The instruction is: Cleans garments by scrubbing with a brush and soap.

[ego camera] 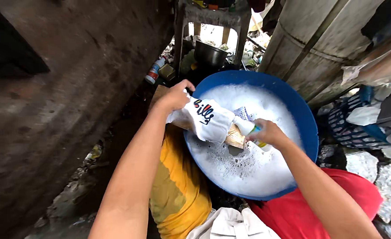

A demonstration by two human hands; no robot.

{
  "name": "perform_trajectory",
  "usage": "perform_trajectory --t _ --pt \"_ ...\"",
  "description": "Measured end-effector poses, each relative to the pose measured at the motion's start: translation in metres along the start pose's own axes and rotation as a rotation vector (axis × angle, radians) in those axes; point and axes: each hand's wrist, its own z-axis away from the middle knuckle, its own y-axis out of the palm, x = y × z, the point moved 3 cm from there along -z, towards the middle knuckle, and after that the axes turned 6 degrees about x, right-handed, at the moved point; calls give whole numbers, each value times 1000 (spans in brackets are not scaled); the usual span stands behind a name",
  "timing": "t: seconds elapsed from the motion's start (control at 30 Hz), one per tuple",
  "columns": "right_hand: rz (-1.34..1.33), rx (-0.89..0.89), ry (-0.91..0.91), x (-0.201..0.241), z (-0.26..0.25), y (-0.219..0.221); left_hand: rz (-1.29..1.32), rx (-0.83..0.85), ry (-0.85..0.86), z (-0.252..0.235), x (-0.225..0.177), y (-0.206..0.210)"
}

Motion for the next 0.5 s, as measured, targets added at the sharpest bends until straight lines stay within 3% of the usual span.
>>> perform_trajectory --t 0.1,0.2,0.27,0.4,0.5 --pt "-84 -8 -3 4 12 -10 237 -7 192 -1 -41 4" --pt "-159 -25 -20 4 18 -16 451 44 293 0 -43 -1" --pt "-192 -32 -34 4 19 -20 430 59 261 1 -15 -8" --pt "-213 -32 -68 16 11 -25 194 -72 -53 6 74 -12" --pt "-112 -40 -102 43 -5 -21 297 -125 -68 10 109 -9"
